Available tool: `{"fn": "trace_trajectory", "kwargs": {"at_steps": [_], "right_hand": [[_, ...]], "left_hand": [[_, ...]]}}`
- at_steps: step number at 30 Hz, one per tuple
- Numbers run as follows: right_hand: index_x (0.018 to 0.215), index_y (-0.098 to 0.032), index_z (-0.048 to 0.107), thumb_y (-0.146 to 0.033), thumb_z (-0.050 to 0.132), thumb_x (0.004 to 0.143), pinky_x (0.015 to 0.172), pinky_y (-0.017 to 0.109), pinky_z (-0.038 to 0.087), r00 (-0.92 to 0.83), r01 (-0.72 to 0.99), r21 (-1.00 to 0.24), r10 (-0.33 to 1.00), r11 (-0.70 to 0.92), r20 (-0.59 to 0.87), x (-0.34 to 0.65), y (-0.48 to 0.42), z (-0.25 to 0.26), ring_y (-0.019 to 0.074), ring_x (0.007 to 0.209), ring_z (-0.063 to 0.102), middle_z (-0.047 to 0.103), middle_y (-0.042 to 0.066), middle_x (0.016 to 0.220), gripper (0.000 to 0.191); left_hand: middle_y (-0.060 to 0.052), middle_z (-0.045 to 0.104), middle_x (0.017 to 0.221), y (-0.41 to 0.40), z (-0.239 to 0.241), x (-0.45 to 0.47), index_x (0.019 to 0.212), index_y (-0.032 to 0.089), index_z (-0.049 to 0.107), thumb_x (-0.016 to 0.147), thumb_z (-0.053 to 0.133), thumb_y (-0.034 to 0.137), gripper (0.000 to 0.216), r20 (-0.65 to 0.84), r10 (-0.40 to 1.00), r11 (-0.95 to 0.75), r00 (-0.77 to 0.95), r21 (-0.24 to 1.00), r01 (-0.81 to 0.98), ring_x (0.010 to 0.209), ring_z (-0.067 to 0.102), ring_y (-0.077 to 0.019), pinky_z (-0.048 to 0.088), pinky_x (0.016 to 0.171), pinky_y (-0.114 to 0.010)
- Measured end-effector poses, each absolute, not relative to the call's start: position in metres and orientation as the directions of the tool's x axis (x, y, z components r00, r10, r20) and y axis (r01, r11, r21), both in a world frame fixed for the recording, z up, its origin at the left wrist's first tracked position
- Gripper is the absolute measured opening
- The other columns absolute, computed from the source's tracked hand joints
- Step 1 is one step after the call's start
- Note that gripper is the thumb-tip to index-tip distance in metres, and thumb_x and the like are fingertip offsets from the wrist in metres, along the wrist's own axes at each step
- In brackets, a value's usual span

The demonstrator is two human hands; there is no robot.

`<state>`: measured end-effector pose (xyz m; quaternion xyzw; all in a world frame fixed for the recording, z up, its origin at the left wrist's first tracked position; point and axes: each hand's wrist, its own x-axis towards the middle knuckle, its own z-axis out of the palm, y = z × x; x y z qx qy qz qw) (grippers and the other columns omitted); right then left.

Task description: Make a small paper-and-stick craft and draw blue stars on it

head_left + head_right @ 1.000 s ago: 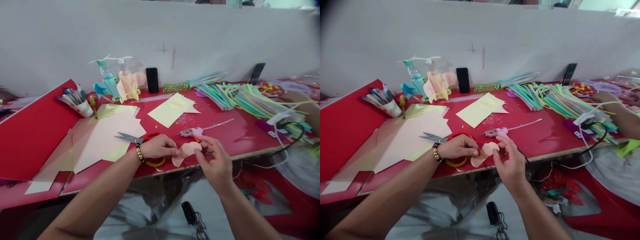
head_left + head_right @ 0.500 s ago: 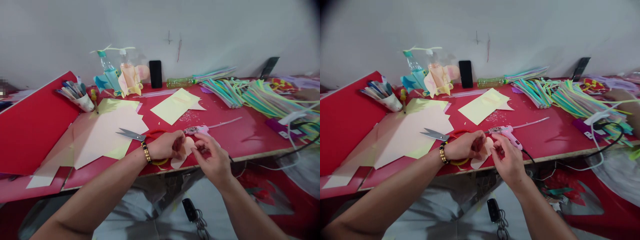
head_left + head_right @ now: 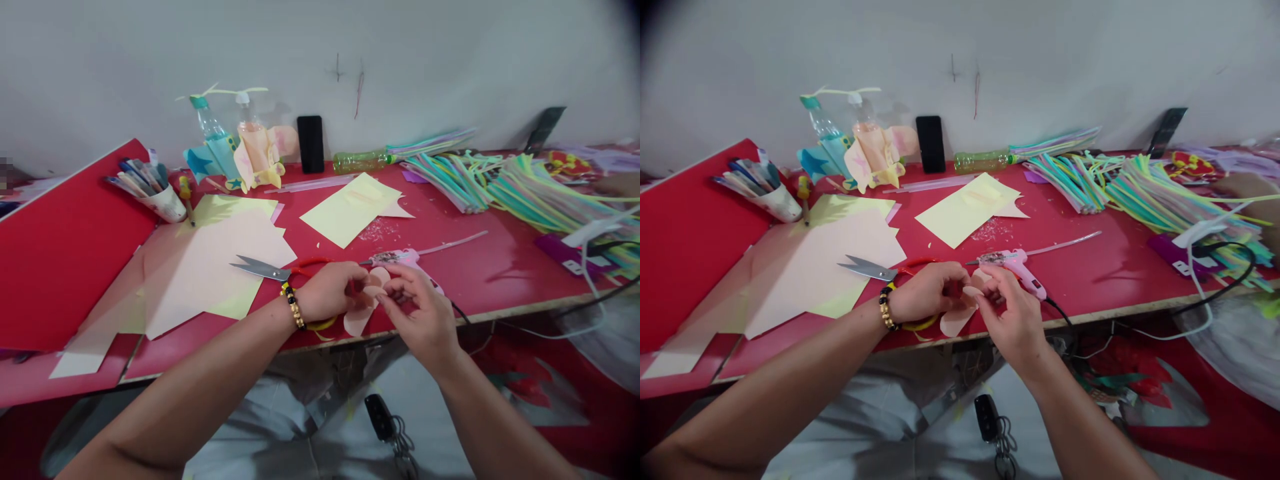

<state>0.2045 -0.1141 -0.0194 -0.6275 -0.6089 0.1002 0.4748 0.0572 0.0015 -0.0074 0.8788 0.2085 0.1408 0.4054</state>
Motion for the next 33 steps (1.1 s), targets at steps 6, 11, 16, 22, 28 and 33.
{"fn": "trace_trajectory", "kwargs": {"at_steps": [6, 11, 16, 22, 28, 33], "right_hand": [[0.12, -0.023, 0.051, -0.021, 0.064, 0.082, 0.071, 0.029, 0.053, 0.199, 0.536, -0.814, 0.904, 0.222, 0.378, 0.203, -0.118, -0.02, 0.0167, 0.076, 0.064, 0.065, 0.002, 0.085, 0.04], [0.117, -0.022, 0.054, -0.028, 0.063, 0.082, 0.071, 0.032, 0.052, 0.354, 0.712, -0.696, 0.809, 0.091, 0.468, 0.239, -0.129, -0.017, 0.0187, 0.077, 0.063, 0.064, 0.006, 0.096, 0.037], [0.106, -0.017, 0.061, -0.043, 0.063, 0.078, 0.074, 0.038, 0.048, 0.328, 0.915, -0.347, 0.882, -0.207, 0.338, 0.286, -0.123, -0.024, 0.0265, 0.086, 0.061, 0.066, 0.012, 0.098, 0.039], [0.094, -0.017, 0.065, -0.034, 0.06, 0.071, 0.06, 0.033, 0.043, 0.372, 0.894, -0.289, 0.927, -0.343, 0.049, 0.301, -0.102, -0.015, 0.0254, 0.072, 0.063, 0.069, 0.007, 0.08, 0.029], [0.089, -0.02, 0.054, -0.028, 0.057, 0.076, 0.041, 0.027, 0.04, 0.452, 0.369, -0.869, 0.881, -0.33, -0.143, 0.307, -0.132, -0.017, 0.0166, 0.044, 0.056, 0.062, -0.001, 0.056, 0.015], [0.075, -0.019, 0.058, -0.032, 0.072, 0.071, 0.044, 0.026, 0.041, 0.454, 0.268, -0.943, 0.889, -0.197, -0.057, 0.29, -0.156, -0.027, 0.0138, 0.047, 0.053, 0.059, -0.002, 0.052, 0.02]], "left_hand": [[0.001, 0.063, 0.074, 0.0, -0.012, 0.056, 0.081, 0.015, 0.064, 0.076, 0.063, 0.018, 0.006, 0.098, 0.438, -0.564, 0.893, 0.804, 0.189, 0.067, 0.055, -0.0105, 0.038, 0.06, -0.019], [0.002, 0.066, 0.07, -0.002, -0.012, 0.054, 0.073, 0.016, 0.068, 0.072, 0.058, 0.006, 0.014, 0.097, 0.43, -0.605, 0.898, 0.769, 0.207, 0.065, 0.057, -0.0098, 0.038, 0.06, -0.019], [0.0, 0.07, 0.079, 0.0, -0.012, 0.053, 0.078, 0.019, 0.073, 0.069, 0.052, 0.001, 0.029, 0.109, 0.364, -0.706, 0.925, 0.681, 0.197, 0.073, 0.062, -0.012, 0.044, 0.068, -0.021], [-0.002, 0.072, 0.099, 0.005, -0.013, 0.048, 0.081, 0.019, 0.076, 0.068, 0.05, 0.0, 0.035, 0.123, 0.286, -0.781, 0.95, 0.604, 0.157, 0.092, 0.065, -0.0149, 0.046, 0.085, -0.023], [-0.004, 0.072, 0.099, 0.004, -0.009, 0.048, 0.083, 0.019, 0.076, 0.07, 0.048, -0.001, 0.037, 0.107, 0.284, -0.786, 0.953, 0.596, 0.167, 0.09, 0.065, -0.0167, 0.046, 0.082, -0.025], [-0.004, 0.072, 0.085, 0.003, -0.003, 0.05, 0.075, 0.017, 0.075, 0.072, 0.06, 0.006, 0.019, 0.069, 0.501, -0.465, 0.863, 0.862, 0.201, 0.079, 0.065, -0.0142, 0.048, 0.074, -0.023]]}}
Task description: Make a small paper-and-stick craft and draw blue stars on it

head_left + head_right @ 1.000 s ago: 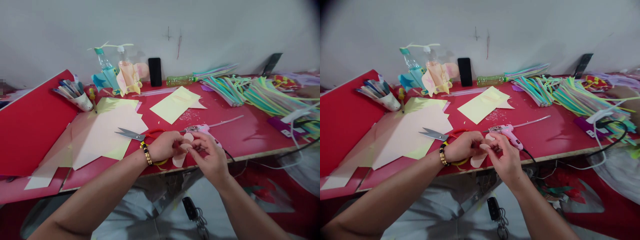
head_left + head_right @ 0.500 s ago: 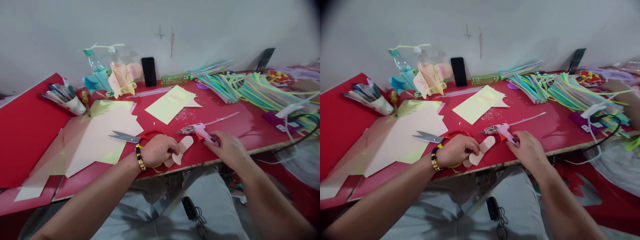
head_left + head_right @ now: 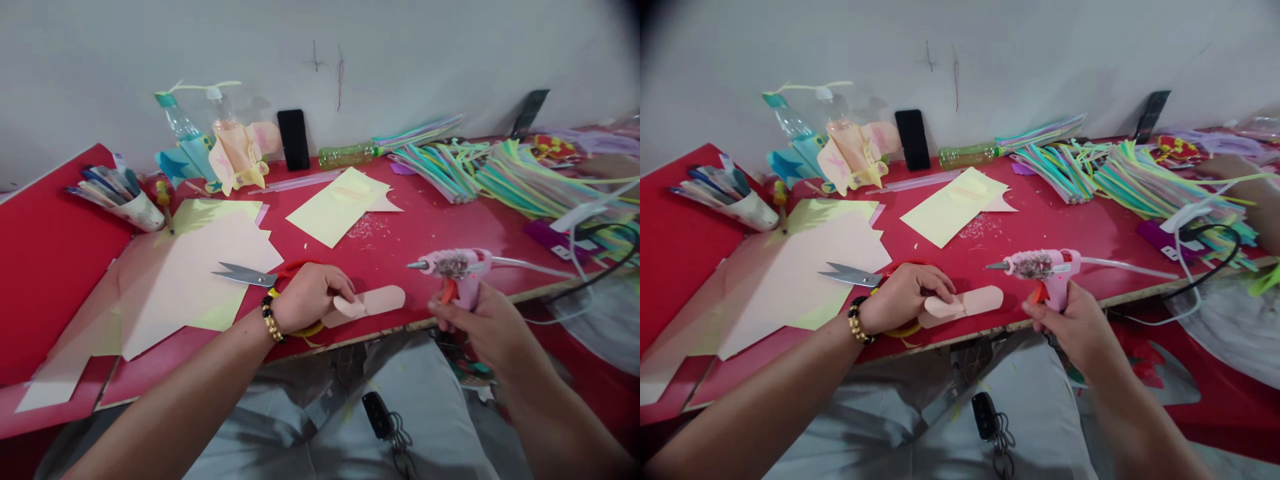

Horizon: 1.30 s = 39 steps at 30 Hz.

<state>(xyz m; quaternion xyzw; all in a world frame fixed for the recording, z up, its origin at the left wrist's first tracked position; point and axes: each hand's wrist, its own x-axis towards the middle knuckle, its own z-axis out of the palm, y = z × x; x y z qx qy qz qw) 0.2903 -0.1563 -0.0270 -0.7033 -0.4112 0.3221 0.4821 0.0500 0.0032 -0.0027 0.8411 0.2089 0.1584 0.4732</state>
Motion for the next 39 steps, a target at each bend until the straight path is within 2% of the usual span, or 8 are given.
{"fn": "trace_trajectory", "kwargs": {"at_steps": [6, 9, 13, 18, 24, 28, 32, 39], "right_hand": [[0.103, -0.02, 0.061, -0.021, 0.078, 0.062, 0.046, 0.025, 0.041, 0.327, -0.031, -0.992, 0.937, -0.118, -0.122, 0.256, -0.139, -0.007, 0.0121, 0.05, 0.051, 0.06, -0.003, 0.062, 0.045], [0.111, -0.02, 0.061, -0.019, 0.078, 0.059, 0.048, 0.026, 0.044, 0.211, -0.172, -0.979, 0.967, -0.107, -0.143, 0.237, -0.126, 0.007, 0.0148, 0.056, 0.057, 0.063, -0.001, 0.067, 0.055], [0.088, -0.016, 0.064, -0.018, 0.08, 0.055, 0.059, 0.029, 0.05, 0.175, -0.256, -0.963, 0.976, -0.079, -0.126, 0.214, -0.112, 0.016, 0.0172, 0.065, 0.061, 0.065, 0.001, 0.07, 0.037], [0.074, -0.017, 0.055, -0.018, 0.081, 0.057, 0.041, 0.021, 0.036, 0.375, -0.213, -0.976, 0.926, 0.045, -0.04, 0.207, -0.104, 0.014, 0.0093, 0.044, 0.049, 0.056, -0.005, 0.053, 0.031], [0.073, -0.017, 0.052, -0.024, 0.077, 0.063, 0.038, 0.021, 0.035, 0.537, -0.135, -0.99, 0.843, 0.044, -0.036, 0.218, -0.103, 0.016, 0.0112, 0.039, 0.052, 0.058, -0.003, 0.046, 0.028], [0.073, -0.018, 0.051, -0.025, 0.076, 0.064, 0.037, 0.021, 0.035, 0.581, -0.116, -0.993, 0.813, 0.028, -0.045, 0.219, -0.103, 0.017, 0.0112, 0.037, 0.052, 0.059, -0.003, 0.045, 0.027], [0.074, -0.018, 0.051, -0.024, 0.076, 0.064, 0.038, 0.022, 0.038, 0.574, -0.121, -0.992, 0.817, 0.024, -0.05, 0.216, -0.102, 0.014, 0.0127, 0.039, 0.055, 0.059, -0.003, 0.047, 0.027], [0.095, -0.018, 0.06, -0.03, 0.077, 0.062, 0.054, 0.032, 0.05, 0.588, 0.19, -0.977, 0.787, 0.093, 0.189, 0.218, -0.104, 0.003, 0.022, 0.065, 0.065, 0.07, 0.004, 0.076, 0.039]], "left_hand": [[-0.007, 0.071, 0.088, 0.004, 0.002, 0.048, 0.074, 0.013, 0.072, 0.061, 0.079, 0.018, 0.016, -0.234, 0.456, 0.253, 0.859, 0.959, 0.127, 0.076, 0.062, -0.0134, 0.046, 0.069, -0.023], [-0.005, 0.069, 0.078, 0.001, 0.0, 0.049, 0.073, 0.01, 0.072, 0.059, 0.08, 0.015, 0.017, -0.237, 0.373, 0.418, 0.897, 0.906, 0.066, 0.067, 0.059, -0.0107, 0.043, 0.063, -0.021], [-0.002, 0.062, 0.061, -0.003, -0.002, 0.052, 0.07, 0.007, 0.07, 0.058, 0.081, 0.016, 0.019, -0.24, 0.321, 0.55, 0.916, 0.835, 0.026, 0.053, 0.052, -0.0072, 0.037, 0.051, -0.019], [-0.005, 0.065, 0.068, -0.001, -0.004, 0.05, 0.072, 0.008, 0.069, 0.054, 0.085, 0.021, 0.028, -0.292, 0.351, 0.596, 0.89, 0.802, 0.028, 0.061, 0.06, -0.0118, 0.049, 0.059, -0.023], [-0.009, 0.07, 0.092, 0.011, 0.008, 0.039, 0.082, 0.01, 0.07, 0.064, 0.079, 0.021, 0.023, -0.256, 0.577, 0.537, 0.776, 0.834, -0.124, 0.086, 0.064, -0.0156, 0.052, 0.08, -0.029], [-0.011, 0.067, 0.109, 0.01, 0.012, 0.038, 0.079, 0.011, 0.072, 0.066, 0.078, 0.021, 0.018, -0.184, 0.486, 0.397, 0.854, 0.917, -0.029, 0.097, 0.062, -0.0186, 0.048, 0.085, -0.027], [-0.009, 0.072, 0.09, 0.004, 0.007, 0.044, 0.081, 0.011, 0.073, 0.07, 0.075, 0.022, 0.016, -0.078, 0.364, 0.189, 0.928, 0.982, 0.009, 0.084, 0.063, -0.0156, 0.048, 0.081, -0.026], [-0.007, 0.071, 0.071, -0.004, 0.007, 0.048, 0.075, 0.009, 0.073, 0.069, 0.075, 0.027, 0.019, -0.104, 0.413, 0.216, 0.905, 0.976, 0.014, 0.065, 0.062, -0.0134, 0.049, 0.066, -0.023]]}}
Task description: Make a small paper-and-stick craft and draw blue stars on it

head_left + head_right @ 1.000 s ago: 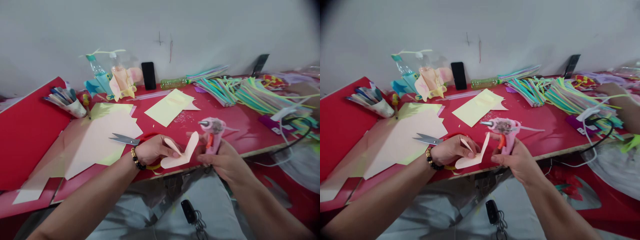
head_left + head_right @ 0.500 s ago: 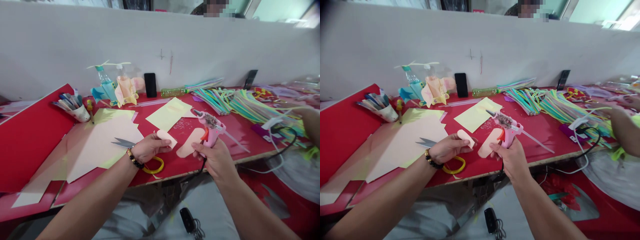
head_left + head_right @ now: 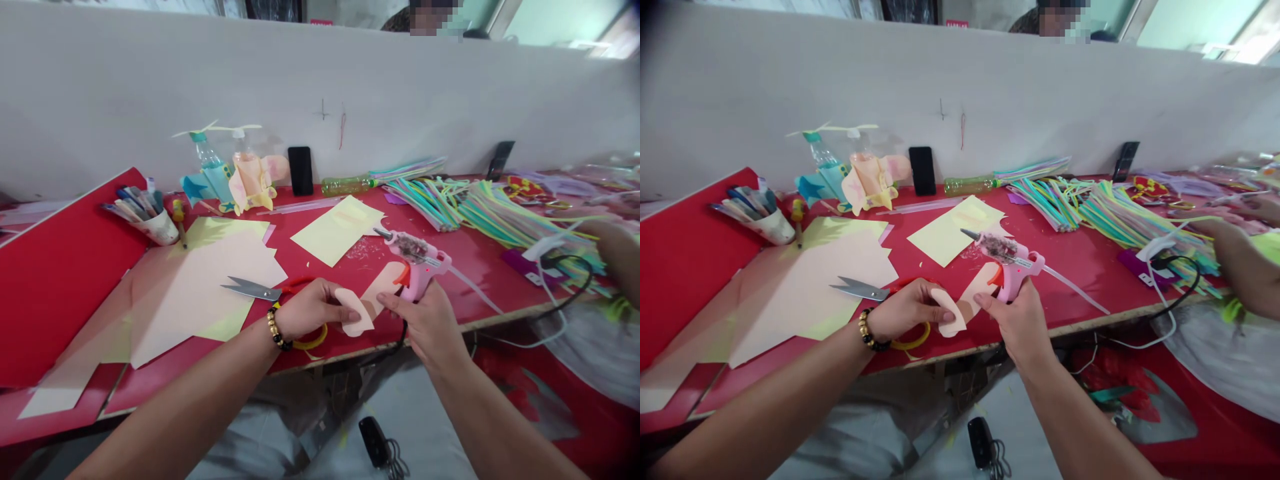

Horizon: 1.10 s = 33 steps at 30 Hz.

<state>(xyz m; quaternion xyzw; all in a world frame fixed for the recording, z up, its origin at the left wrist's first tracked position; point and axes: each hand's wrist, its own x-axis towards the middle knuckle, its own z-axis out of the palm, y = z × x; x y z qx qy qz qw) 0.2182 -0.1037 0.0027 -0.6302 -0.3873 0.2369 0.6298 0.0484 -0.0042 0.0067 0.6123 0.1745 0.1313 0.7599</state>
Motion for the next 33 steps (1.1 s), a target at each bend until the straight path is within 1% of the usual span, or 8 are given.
{"fn": "trace_trajectory", "kwargs": {"at_steps": [5, 8, 11, 15, 22, 27, 29, 33], "right_hand": [[0.088, -0.017, 0.058, -0.032, 0.075, 0.061, 0.058, 0.035, 0.05, 0.622, 0.483, -0.874, 0.726, -0.06, 0.293, 0.216, -0.102, 0.002, 0.0224, 0.065, 0.062, 0.066, 0.003, 0.072, 0.035], [0.079, -0.018, 0.055, -0.031, 0.075, 0.058, 0.058, 0.036, 0.048, 0.652, 0.572, -0.796, 0.699, -0.197, 0.295, 0.214, -0.1, 0.001, 0.0222, 0.062, 0.059, 0.062, 0.002, 0.068, 0.031], [0.08, -0.019, 0.053, -0.032, 0.074, 0.06, 0.059, 0.035, 0.048, 0.644, 0.537, -0.816, 0.728, -0.212, 0.235, 0.218, -0.101, -0.003, 0.0221, 0.061, 0.06, 0.063, 0.001, 0.066, 0.031], [0.083, -0.02, 0.052, -0.037, 0.07, 0.07, 0.052, 0.031, 0.045, 0.56, 0.389, -0.904, 0.824, -0.175, 0.081, 0.232, -0.107, -0.011, 0.0185, 0.049, 0.057, 0.061, -0.002, 0.054, 0.027], [0.086, -0.019, 0.057, -0.04, 0.063, 0.08, 0.054, 0.027, 0.048, 0.576, 0.268, -0.959, 0.813, -0.09, 0.085, 0.244, -0.126, -0.012, 0.0156, 0.056, 0.06, 0.064, 0.001, 0.068, 0.023], [0.085, -0.016, 0.064, -0.041, 0.065, 0.078, 0.058, 0.028, 0.048, 0.561, 0.375, -0.921, 0.817, -0.103, 0.137, 0.253, -0.144, -0.011, 0.0195, 0.067, 0.062, 0.068, 0.005, 0.074, 0.026], [0.092, -0.017, 0.065, -0.04, 0.064, 0.078, 0.063, 0.03, 0.049, 0.523, 0.386, -0.917, 0.843, -0.102, 0.126, 0.257, -0.148, -0.011, 0.0203, 0.07, 0.062, 0.069, 0.005, 0.079, 0.027], [0.111, -0.018, 0.061, -0.037, 0.061, 0.081, 0.069, 0.032, 0.05, 0.428, 0.392, -0.918, 0.895, -0.061, 0.124, 0.264, -0.149, -0.008, 0.0211, 0.077, 0.062, 0.068, 0.005, 0.085, 0.035]], "left_hand": [[-0.006, 0.071, 0.072, -0.004, 0.006, 0.047, 0.077, 0.01, 0.074, 0.071, 0.074, 0.025, 0.015, -0.036, 0.414, 0.178, 0.91, 0.983, -0.042, 0.065, 0.063, -0.0131, 0.049, 0.066, -0.022], [-0.007, 0.071, 0.072, -0.002, 0.004, 0.048, 0.076, 0.01, 0.073, 0.072, 0.073, 0.025, 0.015, -0.06, 0.439, 0.173, 0.896, 0.985, -0.019, 0.065, 0.063, -0.0136, 0.049, 0.066, -0.023], [-0.007, 0.071, 0.073, -0.001, 0.001, 0.049, 0.076, 0.009, 0.071, 0.071, 0.072, 0.026, 0.018, -0.137, 0.51, 0.104, 0.849, 0.99, 0.097, 0.066, 0.064, -0.015, 0.049, 0.065, -0.024], [-0.007, 0.072, 0.078, -0.001, -0.003, 0.049, 0.081, 0.011, 0.072, 0.075, 0.067, 0.027, 0.017, -0.123, 0.5, -0.135, 0.857, 0.967, 0.218, 0.072, 0.064, -0.0162, 0.049, 0.068, -0.025], [-0.001, 0.07, 0.075, -0.002, -0.003, 0.051, 0.078, 0.015, 0.071, 0.081, 0.058, 0.023, 0.015, -0.065, 0.46, -0.381, 0.886, 0.886, 0.263, 0.07, 0.062, -0.0129, 0.044, 0.068, -0.021], [-0.001, 0.067, 0.075, -0.005, -0.001, 0.052, 0.078, 0.017, 0.069, 0.08, 0.059, 0.025, 0.013, -0.042, 0.498, -0.608, 0.866, 0.695, 0.384, 0.069, 0.059, -0.0139, 0.041, 0.064, -0.023], [-0.002, 0.066, 0.082, -0.007, -0.001, 0.052, 0.078, 0.017, 0.068, 0.081, 0.057, 0.025, 0.014, 0.005, 0.485, -0.679, 0.874, 0.632, 0.373, 0.074, 0.06, -0.0145, 0.043, 0.069, -0.024], [-0.004, 0.06, 0.111, -0.01, -0.001, 0.051, 0.081, 0.019, 0.069, 0.083, 0.054, 0.022, 0.016, 0.087, 0.487, -0.734, 0.869, 0.579, 0.354, 0.086, 0.061, -0.0153, 0.046, 0.081, -0.029]]}}
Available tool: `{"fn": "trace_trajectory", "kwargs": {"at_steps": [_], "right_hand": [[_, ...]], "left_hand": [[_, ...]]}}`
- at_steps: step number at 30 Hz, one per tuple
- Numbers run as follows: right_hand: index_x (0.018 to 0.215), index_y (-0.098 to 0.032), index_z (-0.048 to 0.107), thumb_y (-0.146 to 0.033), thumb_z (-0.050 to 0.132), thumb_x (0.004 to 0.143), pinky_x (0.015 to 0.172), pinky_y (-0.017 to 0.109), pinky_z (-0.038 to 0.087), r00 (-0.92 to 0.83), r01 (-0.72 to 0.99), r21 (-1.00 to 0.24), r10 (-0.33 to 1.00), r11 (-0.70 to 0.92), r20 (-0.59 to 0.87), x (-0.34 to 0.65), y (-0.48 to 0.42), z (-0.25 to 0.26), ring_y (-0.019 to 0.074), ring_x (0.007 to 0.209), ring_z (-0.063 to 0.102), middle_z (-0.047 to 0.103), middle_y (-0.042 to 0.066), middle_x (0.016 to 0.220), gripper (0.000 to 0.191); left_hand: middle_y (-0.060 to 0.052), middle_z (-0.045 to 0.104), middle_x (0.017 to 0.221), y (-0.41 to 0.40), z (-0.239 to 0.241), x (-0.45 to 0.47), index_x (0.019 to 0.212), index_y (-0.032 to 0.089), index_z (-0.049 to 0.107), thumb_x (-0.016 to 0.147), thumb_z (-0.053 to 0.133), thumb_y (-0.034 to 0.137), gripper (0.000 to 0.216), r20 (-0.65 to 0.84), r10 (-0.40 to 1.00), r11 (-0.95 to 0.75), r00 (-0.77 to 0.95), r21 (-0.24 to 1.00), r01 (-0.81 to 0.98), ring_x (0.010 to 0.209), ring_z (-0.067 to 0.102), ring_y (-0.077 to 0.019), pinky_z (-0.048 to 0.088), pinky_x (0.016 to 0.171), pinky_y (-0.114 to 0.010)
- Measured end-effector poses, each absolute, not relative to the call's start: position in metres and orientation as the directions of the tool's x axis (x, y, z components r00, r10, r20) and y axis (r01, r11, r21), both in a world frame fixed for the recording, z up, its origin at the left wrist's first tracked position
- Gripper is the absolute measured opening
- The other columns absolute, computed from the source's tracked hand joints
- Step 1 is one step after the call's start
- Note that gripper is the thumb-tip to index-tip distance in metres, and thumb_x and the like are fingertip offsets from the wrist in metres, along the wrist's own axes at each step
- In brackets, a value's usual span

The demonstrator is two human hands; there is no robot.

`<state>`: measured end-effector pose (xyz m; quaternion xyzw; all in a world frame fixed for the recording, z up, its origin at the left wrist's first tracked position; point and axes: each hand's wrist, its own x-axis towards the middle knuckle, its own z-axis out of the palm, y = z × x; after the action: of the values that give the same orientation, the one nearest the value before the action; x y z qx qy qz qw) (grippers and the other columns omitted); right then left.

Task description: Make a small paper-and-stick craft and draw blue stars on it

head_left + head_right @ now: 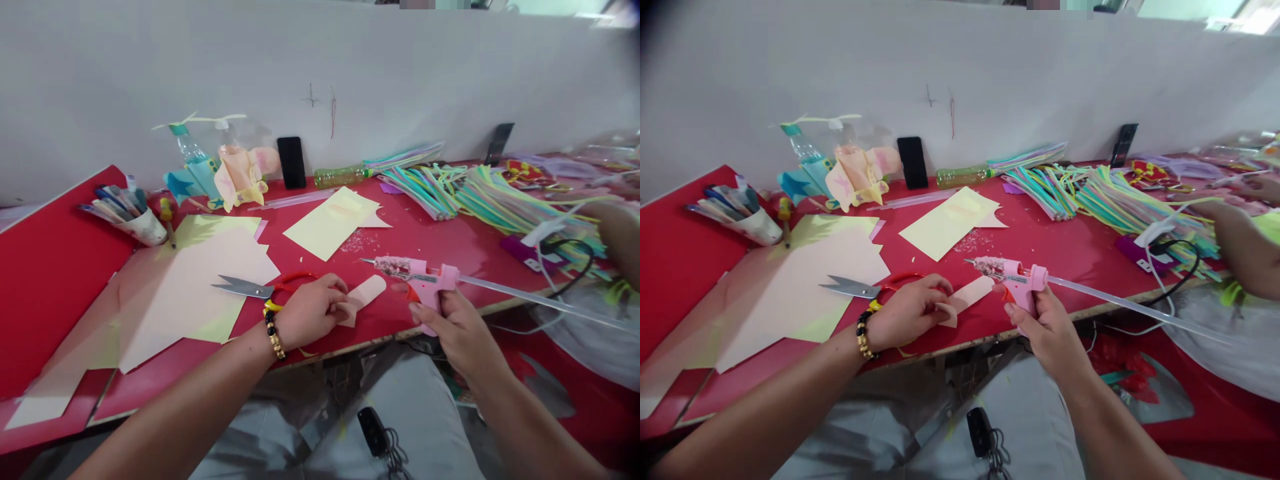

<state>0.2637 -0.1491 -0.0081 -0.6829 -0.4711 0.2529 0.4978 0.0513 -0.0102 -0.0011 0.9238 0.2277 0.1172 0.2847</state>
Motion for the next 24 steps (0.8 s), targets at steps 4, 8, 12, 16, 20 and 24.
{"fn": "trace_trajectory", "kwargs": {"at_steps": [4, 8, 12, 16, 20, 24], "right_hand": [[0.109, -0.016, 0.063, -0.035, 0.06, 0.082, 0.07, 0.034, 0.05, 0.383, 0.431, -0.9, 0.915, -0.058, 0.125, 0.268, -0.151, -0.006, 0.0235, 0.081, 0.063, 0.068, 0.007, 0.086, 0.034], [0.109, -0.018, 0.062, -0.034, 0.06, 0.082, 0.08, 0.035, 0.048, 0.376, 0.453, -0.889, 0.917, -0.059, 0.131, 0.269, -0.152, -0.009, 0.024, 0.091, 0.062, 0.068, 0.007, 0.1, 0.031], [0.112, -0.019, 0.06, -0.034, 0.059, 0.084, 0.088, 0.036, 0.045, 0.347, 0.466, -0.884, 0.925, -0.029, 0.153, 0.264, -0.148, -0.011, 0.0242, 0.099, 0.061, 0.066, 0.008, 0.109, 0.032], [0.103, -0.019, 0.062, -0.035, 0.06, 0.083, 0.083, 0.033, 0.045, 0.343, 0.553, -0.831, 0.924, -0.054, 0.168, 0.262, -0.147, -0.005, 0.0221, 0.089, 0.061, 0.067, 0.006, 0.097, 0.026], [0.075, -0.018, 0.059, -0.041, 0.054, 0.086, 0.056, 0.027, 0.042, 0.264, 0.615, -0.778, 0.963, -0.128, 0.05, 0.27, -0.148, 0.002, 0.0158, 0.059, 0.054, 0.06, 0.001, 0.065, 0.026], [0.061, -0.02, 0.05, -0.043, 0.046, 0.09, 0.052, 0.027, 0.038, 0.163, 0.669, -0.735, 0.987, -0.112, -0.002, 0.278, -0.149, 0.003, 0.0137, 0.053, 0.05, 0.052, -0.001, 0.055, 0.037]], "left_hand": [[-0.003, 0.054, 0.127, -0.011, 0.001, 0.05, 0.085, 0.021, 0.07, 0.085, 0.052, 0.019, 0.018, 0.222, 0.429, -0.799, 0.876, 0.545, 0.253, 0.11, 0.054, -0.0184, 0.043, 0.096, -0.033], [-0.007, 0.059, 0.125, -0.013, -0.003, 0.055, 0.107, 0.017, 0.064, 0.088, 0.047, 0.017, 0.025, 0.242, 0.23, -0.874, 0.943, 0.478, 0.09, 0.117, 0.049, -0.0192, 0.04, 0.102, -0.035], [-0.012, 0.058, 0.126, -0.017, -0.011, 0.062, 0.128, 0.009, 0.049, 0.091, 0.043, 0.017, 0.038, 0.205, 0.2, -0.92, 0.958, 0.377, 0.111, 0.119, 0.048, -0.0198, 0.039, 0.104, -0.035], [-0.014, 0.057, 0.126, -0.022, -0.017, 0.064, 0.126, 0.007, 0.048, 0.092, 0.042, 0.019, 0.037, 0.209, 0.164, -0.954, 0.964, 0.283, 0.101, 0.119, 0.05, -0.0207, 0.035, 0.108, -0.037], [-0.015, 0.053, 0.132, -0.024, -0.02, 0.062, 0.127, 0.006, 0.046, 0.091, 0.042, 0.015, 0.037, 0.198, 0.134, -0.976, 0.971, 0.195, 0.095, 0.127, 0.044, -0.0225, 0.035, 0.108, -0.037], [-0.014, 0.054, 0.129, -0.026, -0.016, 0.06, 0.113, 0.008, 0.056, 0.09, 0.043, 0.015, 0.027, 0.174, 0.112, -0.985, 0.978, 0.152, 0.086, 0.125, 0.045, -0.0227, 0.034, 0.109, -0.035]]}}
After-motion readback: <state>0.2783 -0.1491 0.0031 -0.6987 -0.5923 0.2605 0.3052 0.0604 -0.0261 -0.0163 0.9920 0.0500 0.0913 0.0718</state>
